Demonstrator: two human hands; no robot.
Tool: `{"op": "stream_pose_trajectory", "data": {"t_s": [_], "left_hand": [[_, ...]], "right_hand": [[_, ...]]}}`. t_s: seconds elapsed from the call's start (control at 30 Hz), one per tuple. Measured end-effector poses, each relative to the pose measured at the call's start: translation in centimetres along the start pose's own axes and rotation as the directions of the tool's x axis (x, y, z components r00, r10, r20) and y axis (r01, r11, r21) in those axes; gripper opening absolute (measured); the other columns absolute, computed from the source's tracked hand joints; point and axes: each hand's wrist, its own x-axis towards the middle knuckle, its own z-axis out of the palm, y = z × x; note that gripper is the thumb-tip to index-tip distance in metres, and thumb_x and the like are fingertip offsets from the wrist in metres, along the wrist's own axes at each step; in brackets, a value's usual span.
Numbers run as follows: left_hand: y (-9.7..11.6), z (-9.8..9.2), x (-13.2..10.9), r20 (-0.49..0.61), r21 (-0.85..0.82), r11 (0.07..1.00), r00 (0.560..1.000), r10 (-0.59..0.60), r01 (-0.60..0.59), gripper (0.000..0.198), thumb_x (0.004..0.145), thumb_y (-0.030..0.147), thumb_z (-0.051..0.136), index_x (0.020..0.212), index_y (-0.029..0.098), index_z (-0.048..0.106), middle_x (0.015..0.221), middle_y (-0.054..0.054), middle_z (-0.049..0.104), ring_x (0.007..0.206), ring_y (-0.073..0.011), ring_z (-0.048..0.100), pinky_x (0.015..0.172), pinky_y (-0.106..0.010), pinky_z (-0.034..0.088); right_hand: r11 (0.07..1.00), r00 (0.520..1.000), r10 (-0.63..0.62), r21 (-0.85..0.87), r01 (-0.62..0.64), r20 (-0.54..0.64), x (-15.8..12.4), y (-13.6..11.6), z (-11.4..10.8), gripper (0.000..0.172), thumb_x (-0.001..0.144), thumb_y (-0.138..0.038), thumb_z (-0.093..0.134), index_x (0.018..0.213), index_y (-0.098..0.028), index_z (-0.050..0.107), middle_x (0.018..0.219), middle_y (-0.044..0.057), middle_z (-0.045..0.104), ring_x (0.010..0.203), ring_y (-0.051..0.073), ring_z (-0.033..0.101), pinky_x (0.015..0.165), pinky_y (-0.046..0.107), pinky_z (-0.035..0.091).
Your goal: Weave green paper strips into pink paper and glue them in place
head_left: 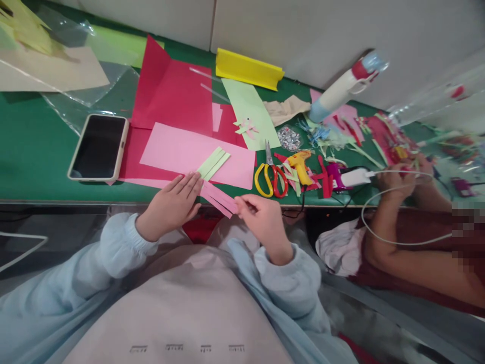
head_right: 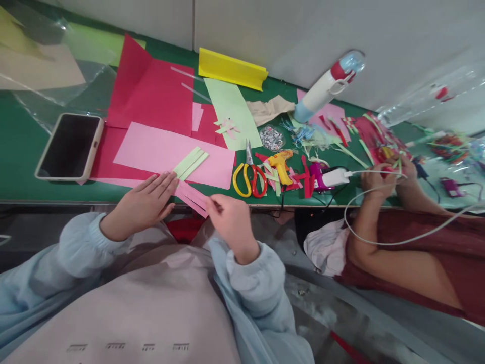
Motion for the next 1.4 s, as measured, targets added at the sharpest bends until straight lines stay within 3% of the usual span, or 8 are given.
{"op": "stream_pose_trajectory", "data": {"t_s": [0.1,0.2,0.5,0.67,0.83,0.97,1.13,1.4], "left_hand": [[0.0,0.1,0.0,0.0,-0.028,1.0,1.0,-0.008,0.008,0.058,0.099,0.03,0.039,0.148,0.0,0.044,0.154,-0.024,0.041,0.145,-0.0339,0.04,0.12,-0.05,0.036],[0.1,0.1,-0.1,-0.015,-0.051,0.998,1.0,-0.024,0.024,0.057,0.098,0.03,0.04,0.148,0.001,0.045,0.153,-0.024,0.043,0.145,-0.033,0.04,0.121,-0.049,0.035],[-0.1,-0.4,-0.4,-0.042,-0.023,1.0,0.999,-0.02,0.019,0.06,0.098,0.027,0.038,0.151,0.001,0.038,0.155,-0.024,0.039,0.147,-0.0321,0.037,0.123,-0.052,0.031],[-0.9,-1.3,-2.4,-0.189,-0.001,0.973,0.955,-0.227,0.231,0.063,0.096,0.021,0.038,0.156,0.003,0.028,0.151,-0.024,0.047,0.142,-0.0316,0.045,0.119,-0.05,0.038],[-0.4,-1.7,-4.5,-0.193,0.019,0.936,0.92,-0.341,0.351,0.062,0.095,0.018,0.042,0.155,0.007,0.034,0.147,-0.023,0.053,0.135,-0.0341,0.054,0.114,-0.05,0.044],[0.6,-1.8,-5.0,-0.196,0.024,0.941,0.925,-0.325,0.336,0.062,0.093,0.017,0.046,0.154,0.012,0.036,0.143,-0.02,0.058,0.133,-0.0337,0.056,0.112,-0.052,0.046],[1.3,-1.8,-4.4,-0.219,0.023,0.96,0.938,-0.269,0.281,0.049,0.089,0.014,0.051,0.138,0.013,0.054,0.126,-0.017,0.068,0.122,-0.0326,0.063,0.105,-0.049,0.051],[1.7,-1.9,-3.1,-0.187,0.059,0.99,0.975,-0.117,0.13,0.038,0.087,0.01,0.054,0.125,0.009,0.064,0.123,-0.017,0.067,0.117,-0.0336,0.061,0.097,-0.048,0.052]], "right_hand": [[0.923,0.94,-0.341,-0.18,0.339,0.02,1.1,-1.4,3.1,0.036,0.101,-0.027,0.043,0.115,-0.014,0.074,0.116,0.013,0.076,0.111,0.023,0.069,0.103,0.034,0.052],[0.832,0.887,-0.43,-0.308,0.461,0.166,1.7,-0.6,6.1,0.043,0.103,-0.025,0.039,0.137,-0.01,0.061,0.146,0.014,0.059,0.141,0.024,0.05,0.12,0.039,0.038],[0.779,0.868,-0.452,-0.383,0.496,0.204,1.2,1.6,7.9,0.045,0.103,-0.022,0.04,0.143,-0.007,0.055,0.15,0.015,0.052,0.145,0.024,0.044,0.122,0.041,0.036],[0.77,0.862,-0.469,-0.389,0.506,0.192,1.2,1.5,8.0,0.045,0.102,-0.02,0.04,0.141,-0.004,0.056,0.15,0.015,0.052,0.144,0.025,0.045,0.122,0.041,0.037],[0.76,0.856,-0.483,-0.398,0.514,0.184,1.1,1.7,8.0,0.044,0.103,-0.019,0.04,0.141,-0.005,0.056,0.149,0.015,0.053,0.143,0.026,0.047,0.121,0.041,0.039],[0.739,0.844,-0.507,-0.416,0.53,0.176,1.1,1.9,8.0,0.043,0.103,-0.019,0.04,0.14,-0.003,0.057,0.148,0.016,0.054,0.142,0.027,0.049,0.12,0.04,0.04],[0.725,0.836,-0.52,-0.429,0.539,0.173,1.2,2.1,8.1,0.042,0.103,-0.019,0.043,0.139,-0.005,0.058,0.148,0.016,0.054,0.143,0.026,0.048,0.12,0.04,0.041],[0.68,0.82,-0.548,-0.482,0.553,0.168,1.2,2.0,8.0,0.04,0.103,-0.019,0.044,0.136,-0.004,0.06,0.147,0.015,0.056,0.141,0.026,0.05,0.118,0.039,0.043]]}}
